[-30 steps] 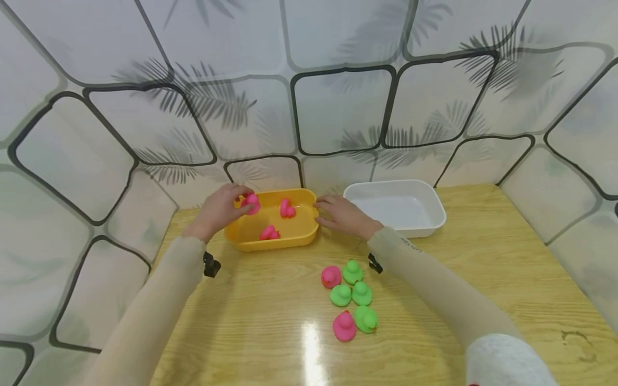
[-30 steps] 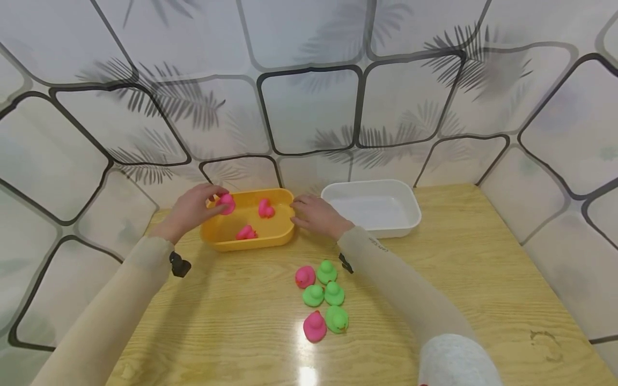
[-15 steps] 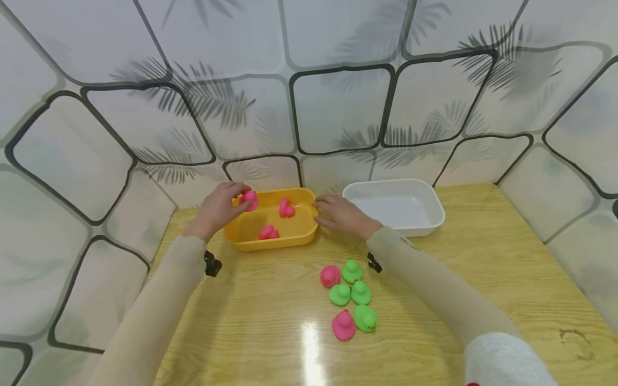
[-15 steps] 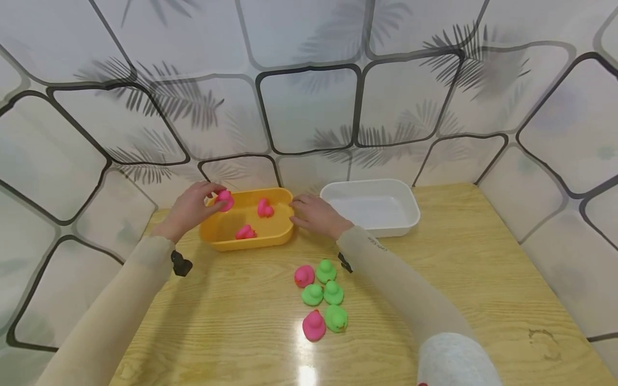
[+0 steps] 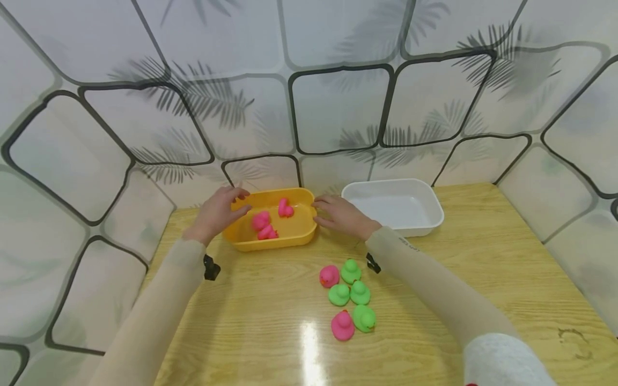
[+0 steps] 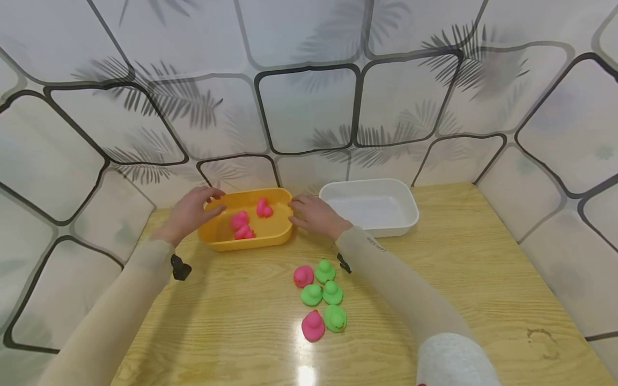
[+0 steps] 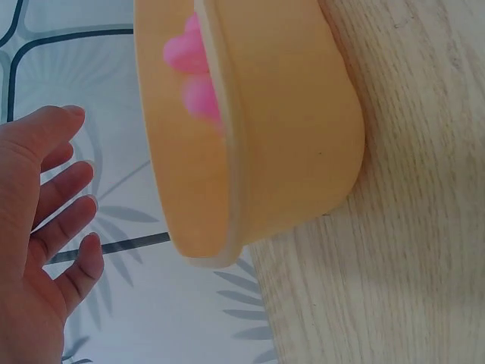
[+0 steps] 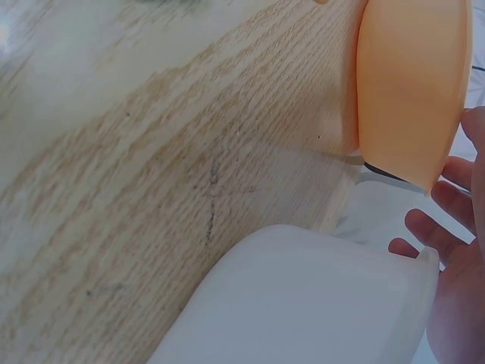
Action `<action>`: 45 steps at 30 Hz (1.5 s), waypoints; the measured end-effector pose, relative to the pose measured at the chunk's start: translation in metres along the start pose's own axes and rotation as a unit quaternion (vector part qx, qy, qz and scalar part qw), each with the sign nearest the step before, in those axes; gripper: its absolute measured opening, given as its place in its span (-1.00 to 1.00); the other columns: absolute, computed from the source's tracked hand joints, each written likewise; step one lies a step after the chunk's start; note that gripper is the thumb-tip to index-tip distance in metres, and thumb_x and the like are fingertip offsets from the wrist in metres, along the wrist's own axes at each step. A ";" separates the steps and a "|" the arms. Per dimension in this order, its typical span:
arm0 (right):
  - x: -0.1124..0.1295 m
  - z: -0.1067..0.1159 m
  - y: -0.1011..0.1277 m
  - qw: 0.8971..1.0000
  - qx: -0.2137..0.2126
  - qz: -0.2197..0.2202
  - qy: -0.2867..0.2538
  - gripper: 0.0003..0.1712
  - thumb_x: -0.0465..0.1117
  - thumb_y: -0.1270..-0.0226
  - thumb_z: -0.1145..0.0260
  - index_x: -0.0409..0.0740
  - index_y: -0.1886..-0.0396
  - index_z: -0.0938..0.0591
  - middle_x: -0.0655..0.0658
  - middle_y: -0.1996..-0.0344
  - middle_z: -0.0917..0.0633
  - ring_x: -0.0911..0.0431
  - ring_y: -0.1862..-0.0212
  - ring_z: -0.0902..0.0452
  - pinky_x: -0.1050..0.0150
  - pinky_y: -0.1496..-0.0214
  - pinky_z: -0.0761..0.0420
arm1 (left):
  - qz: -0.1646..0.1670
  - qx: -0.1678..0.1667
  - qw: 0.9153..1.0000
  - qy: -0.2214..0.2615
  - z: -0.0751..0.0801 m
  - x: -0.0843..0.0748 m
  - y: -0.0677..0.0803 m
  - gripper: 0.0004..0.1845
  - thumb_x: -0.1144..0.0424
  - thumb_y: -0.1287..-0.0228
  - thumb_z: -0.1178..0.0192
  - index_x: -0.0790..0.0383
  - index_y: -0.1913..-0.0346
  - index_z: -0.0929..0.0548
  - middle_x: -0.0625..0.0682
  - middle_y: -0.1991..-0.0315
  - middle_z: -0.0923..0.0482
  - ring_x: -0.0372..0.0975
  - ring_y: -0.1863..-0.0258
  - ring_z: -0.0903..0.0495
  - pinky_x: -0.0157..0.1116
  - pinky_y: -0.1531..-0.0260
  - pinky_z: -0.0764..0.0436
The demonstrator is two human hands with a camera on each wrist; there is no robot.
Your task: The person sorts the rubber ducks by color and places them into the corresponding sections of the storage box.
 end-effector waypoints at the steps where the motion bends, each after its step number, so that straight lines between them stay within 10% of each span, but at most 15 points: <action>1: 0.000 0.000 0.000 1.000 0.000 0.001 0.001 -0.48 -0.08 -0.55 -0.28 -0.39 -0.28 -0.59 -0.35 -0.25 -0.60 -0.22 -0.30 -0.52 -0.07 -0.45 -0.43 | 0.000 0.001 1.000 0.000 -0.001 0.000 0.001 -0.60 0.21 -0.46 -0.32 0.38 -0.22 -0.64 0.29 -0.11 -0.61 0.14 -0.05 -0.56 0.10 -0.09 -0.57; 27: -0.001 -0.003 0.001 1.000 0.003 -0.007 0.002 -0.46 -0.08 -0.56 -0.28 -0.38 -0.31 -0.58 -0.33 -0.27 -0.59 -0.21 -0.31 -0.51 -0.07 -0.46 -0.42 | -0.099 -0.035 0.994 0.030 -0.022 -0.036 0.039 -0.70 0.22 -0.37 -0.41 0.27 -0.07 -0.73 0.13 0.01 -0.71 0.00 0.17 -0.63 -0.04 0.15 -0.66; 45: 0.001 -0.001 0.001 1.000 0.002 -0.005 0.000 -0.46 -0.08 -0.57 -0.26 -0.38 -0.33 -0.56 -0.34 -0.28 -0.59 -0.22 -0.32 -0.51 -0.08 -0.47 -0.41 | -0.238 -0.028 0.969 0.059 -0.063 -0.094 0.080 -0.72 0.24 -0.24 -0.52 0.15 0.01 -0.76 -0.01 0.11 -0.72 -0.14 0.17 -0.68 -0.22 0.10 -0.70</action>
Point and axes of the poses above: each hand's wrist, its own y-axis away from the middle knuckle, its own z-axis out of the back of the hand, x = y × z, the point moved 3 cm from there along -y, towards the middle knuckle
